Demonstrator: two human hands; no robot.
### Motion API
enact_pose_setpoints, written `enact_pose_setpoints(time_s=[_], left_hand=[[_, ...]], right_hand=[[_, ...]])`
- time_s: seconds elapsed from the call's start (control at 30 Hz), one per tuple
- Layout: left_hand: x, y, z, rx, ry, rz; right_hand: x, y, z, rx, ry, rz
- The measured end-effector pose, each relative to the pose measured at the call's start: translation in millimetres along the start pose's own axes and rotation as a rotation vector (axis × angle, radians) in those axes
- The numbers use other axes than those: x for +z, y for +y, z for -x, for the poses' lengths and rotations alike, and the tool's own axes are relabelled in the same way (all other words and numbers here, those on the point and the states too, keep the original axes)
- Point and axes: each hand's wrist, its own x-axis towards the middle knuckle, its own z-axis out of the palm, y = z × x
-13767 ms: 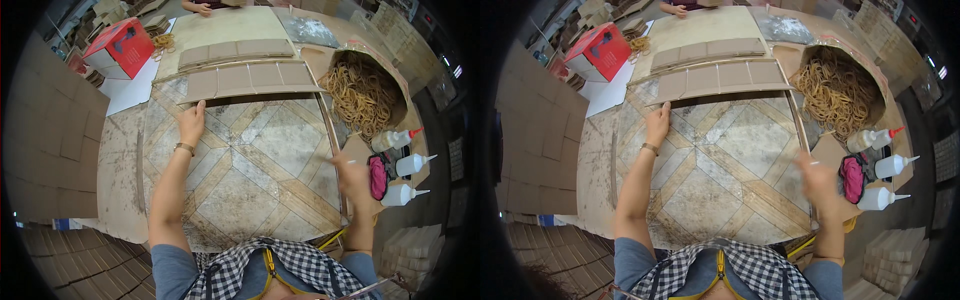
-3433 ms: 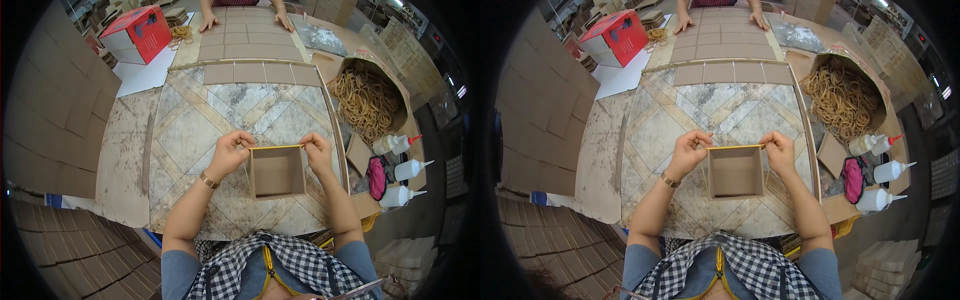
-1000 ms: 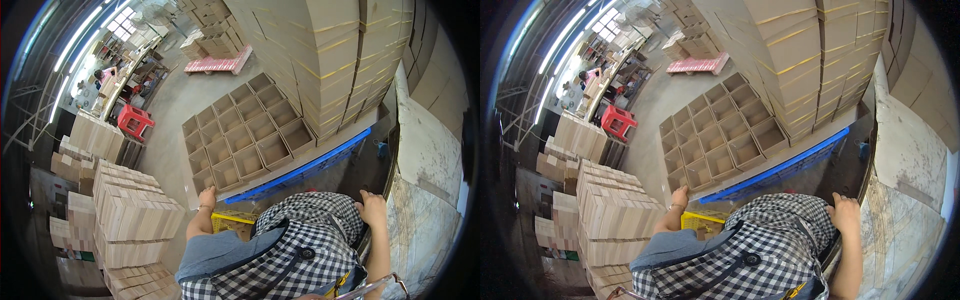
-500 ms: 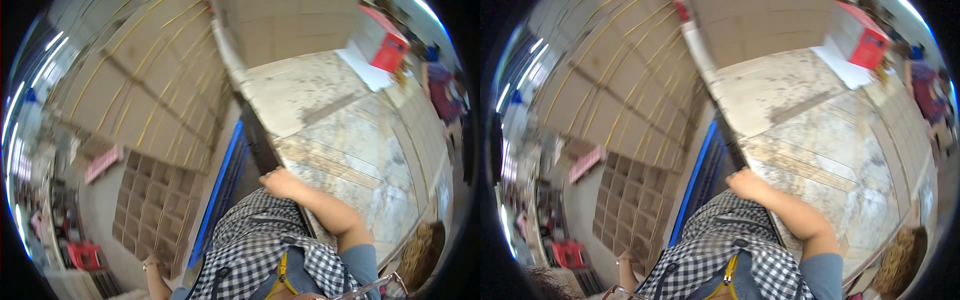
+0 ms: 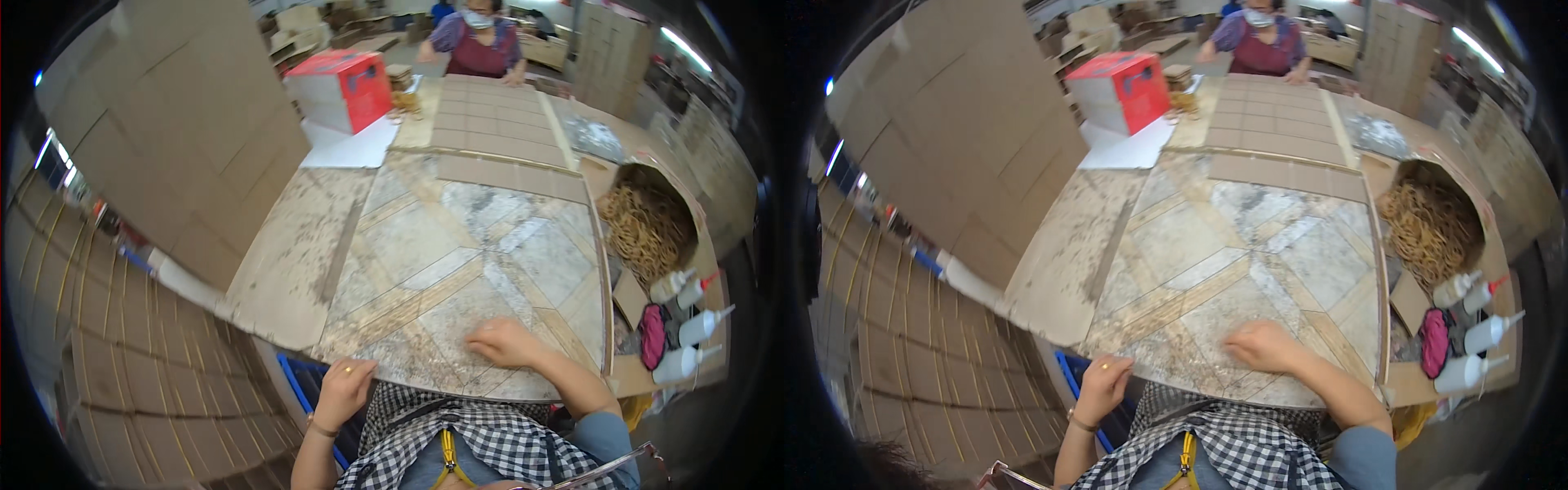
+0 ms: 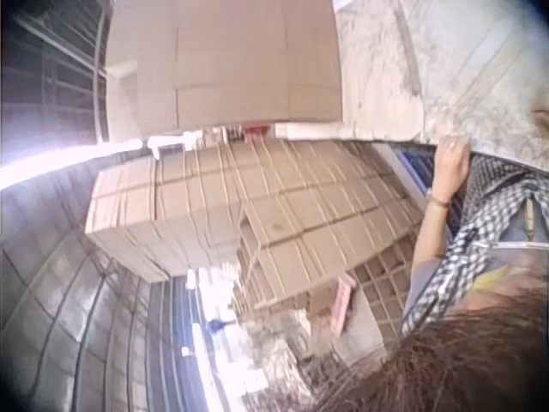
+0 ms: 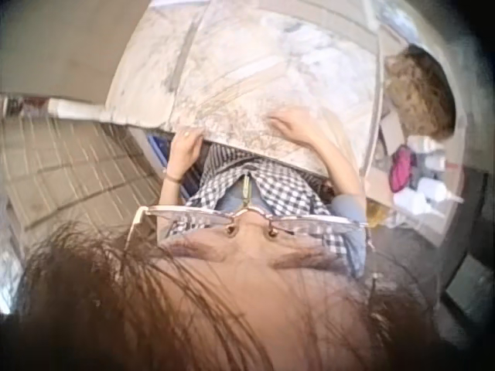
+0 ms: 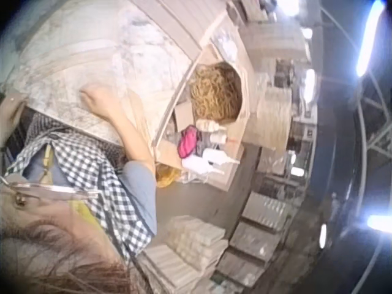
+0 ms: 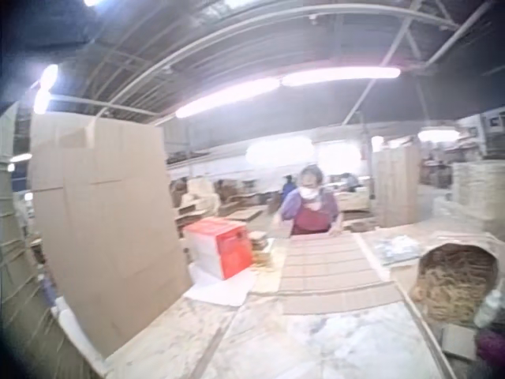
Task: The recorder applies glue to pre-cut cardboard sheets and folds them into small boxes, securing them with rubber bands.
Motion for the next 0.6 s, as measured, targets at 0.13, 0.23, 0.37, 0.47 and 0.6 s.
enact_pose_setpoints(time_s=[0.13, 0.23, 0.37, 0.47, 0.6], left_hand=[[31.4, -10.3, -110.0, 0.281, -0.062, 0.133], [81.7, -27.5, -202.4, 0.301, -0.123, 0.29], [150.6, -74.2, -318.8, 0.328, -0.11, 0.03], [197.7, -83.0, -383.4, 0.302, -0.134, -0.051], [243.2, -107.7, -433.1, 0.257, -0.107, -0.066]], right_hand=[[-51.1, 18.0, 103.9, 0.409, 0.396, 0.215], [-72.1, 29.4, 167.3, 0.651, 0.556, 0.498], [-100.7, 35.7, 202.7, 0.833, 0.595, 0.781], [-118.8, 42.8, 228.7, 0.929, 0.6, 0.815], [-144.4, 51.0, 248.4, 0.961, 0.639, 0.725]])
